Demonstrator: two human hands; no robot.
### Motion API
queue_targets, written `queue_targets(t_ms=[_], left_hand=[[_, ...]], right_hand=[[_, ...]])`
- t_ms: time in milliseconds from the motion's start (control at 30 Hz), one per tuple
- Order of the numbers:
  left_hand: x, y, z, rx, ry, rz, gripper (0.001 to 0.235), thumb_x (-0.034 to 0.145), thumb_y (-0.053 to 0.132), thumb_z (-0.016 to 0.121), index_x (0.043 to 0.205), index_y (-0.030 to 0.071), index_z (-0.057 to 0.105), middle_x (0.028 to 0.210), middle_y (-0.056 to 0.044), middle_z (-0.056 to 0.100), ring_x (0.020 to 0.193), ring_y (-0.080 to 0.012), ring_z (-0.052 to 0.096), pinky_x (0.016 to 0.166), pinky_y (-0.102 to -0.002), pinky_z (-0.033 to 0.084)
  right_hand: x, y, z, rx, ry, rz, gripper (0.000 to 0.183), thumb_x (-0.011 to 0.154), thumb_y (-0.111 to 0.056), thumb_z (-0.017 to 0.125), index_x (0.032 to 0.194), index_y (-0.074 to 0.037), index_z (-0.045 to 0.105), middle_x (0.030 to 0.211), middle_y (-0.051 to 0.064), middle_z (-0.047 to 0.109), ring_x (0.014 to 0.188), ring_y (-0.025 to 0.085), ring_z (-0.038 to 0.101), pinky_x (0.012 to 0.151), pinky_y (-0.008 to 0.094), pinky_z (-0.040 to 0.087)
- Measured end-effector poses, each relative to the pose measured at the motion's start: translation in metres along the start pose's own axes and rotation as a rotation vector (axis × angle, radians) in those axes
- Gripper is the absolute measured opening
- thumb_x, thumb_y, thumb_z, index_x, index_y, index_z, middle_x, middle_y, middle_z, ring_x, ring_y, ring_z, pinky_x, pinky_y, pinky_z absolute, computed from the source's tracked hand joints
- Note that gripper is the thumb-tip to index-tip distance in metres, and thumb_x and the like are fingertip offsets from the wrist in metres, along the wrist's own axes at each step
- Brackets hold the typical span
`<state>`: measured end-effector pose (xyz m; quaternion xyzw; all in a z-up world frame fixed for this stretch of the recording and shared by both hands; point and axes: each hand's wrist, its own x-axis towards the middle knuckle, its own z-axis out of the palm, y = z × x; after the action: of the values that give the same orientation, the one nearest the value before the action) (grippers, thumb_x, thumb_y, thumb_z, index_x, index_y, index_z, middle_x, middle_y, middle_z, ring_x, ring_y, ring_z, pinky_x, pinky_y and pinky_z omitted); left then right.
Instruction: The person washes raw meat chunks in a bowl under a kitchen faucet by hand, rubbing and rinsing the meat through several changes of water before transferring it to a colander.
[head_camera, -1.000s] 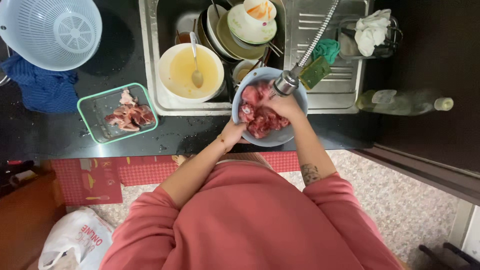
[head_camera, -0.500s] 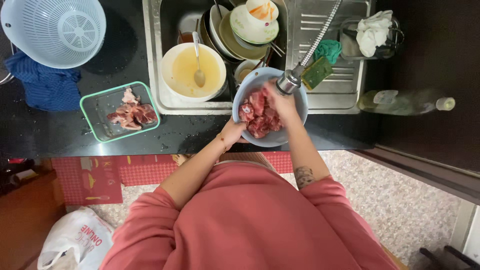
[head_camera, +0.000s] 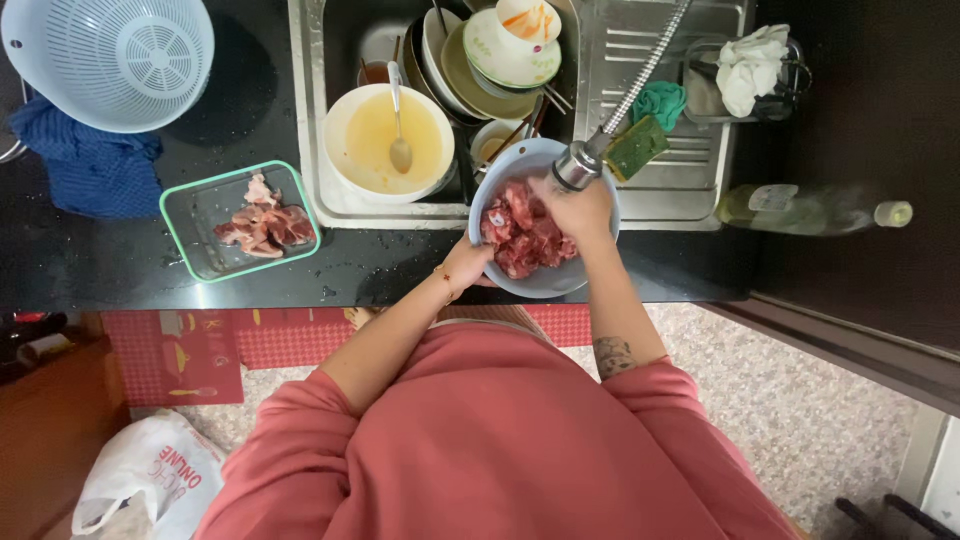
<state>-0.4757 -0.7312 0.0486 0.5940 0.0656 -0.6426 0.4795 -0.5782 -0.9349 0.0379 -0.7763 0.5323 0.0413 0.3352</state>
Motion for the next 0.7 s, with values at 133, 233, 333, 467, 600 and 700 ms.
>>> queue_targets(t_ms=[133,233,333,467,600,700], left_hand=[[0.003,-0.003,0.002,-0.004,-0.004,0.004,0.083,0.087,0.005,0.059,0.165,0.007,0.032,0.159,-0.032,0.041,0.129,-0.0613,0.058,0.08,-0.071,0.069],[0.007,-0.009,0.0,-0.005,0.003,-0.01,0.083,0.088,0.005,0.06,0.165,0.005,0.031,0.158,-0.033,0.042,0.128,-0.0609,0.059,0.081,-0.069,0.07],[0.0,-0.004,0.003,0.009,-0.008,0.01,0.084,0.089,0.006,0.061,0.167,0.006,0.031,0.158,-0.035,0.043,0.13,-0.0636,0.058,0.082,-0.071,0.069],[-0.015,0.012,0.007,0.03,-0.038,-0.011,0.086,0.088,0.012,0.066,0.167,0.006,0.033,0.156,-0.034,0.047,0.126,-0.0615,0.063,0.08,-0.07,0.071],[0.003,-0.005,-0.003,0.074,-0.03,-0.005,0.085,0.086,0.008,0.063,0.165,0.004,0.033,0.158,-0.036,0.044,0.126,-0.0653,0.061,0.08,-0.07,0.07],[0.009,-0.008,-0.001,0.095,-0.015,0.001,0.076,0.09,0.011,0.062,0.162,0.0,0.041,0.152,-0.037,0.051,0.118,-0.0629,0.067,0.074,-0.068,0.07]], right_hand=[[-0.008,0.014,0.026,-0.334,0.182,-0.684,0.07,0.092,-0.082,0.068,0.083,-0.013,0.074,0.076,0.015,0.075,0.082,0.04,0.077,0.078,0.053,0.06],[-0.011,0.001,0.013,-0.413,0.018,-0.688,0.067,0.079,-0.057,0.08,0.137,-0.028,0.063,0.096,0.002,0.07,0.103,0.032,0.074,0.089,0.052,0.059],[-0.004,-0.002,0.012,-0.391,-0.285,-0.54,0.081,0.072,-0.054,0.081,0.145,-0.042,0.049,0.114,0.003,0.075,0.115,0.034,0.075,0.097,0.053,0.058],[-0.008,0.002,-0.003,-0.203,-0.405,-0.333,0.055,0.076,-0.054,0.08,0.127,-0.043,0.061,0.114,0.0,0.078,0.115,0.029,0.076,0.102,0.046,0.056],[0.011,0.034,0.011,0.517,-0.275,-0.241,0.037,0.087,-0.03,0.093,0.12,-0.018,0.081,0.116,0.01,0.083,0.119,0.023,0.074,0.111,0.044,0.054],[0.001,0.036,0.004,0.62,-0.186,-0.248,0.026,0.094,-0.023,0.09,0.116,-0.012,0.084,0.113,0.012,0.083,0.117,0.025,0.075,0.109,0.051,0.055]])
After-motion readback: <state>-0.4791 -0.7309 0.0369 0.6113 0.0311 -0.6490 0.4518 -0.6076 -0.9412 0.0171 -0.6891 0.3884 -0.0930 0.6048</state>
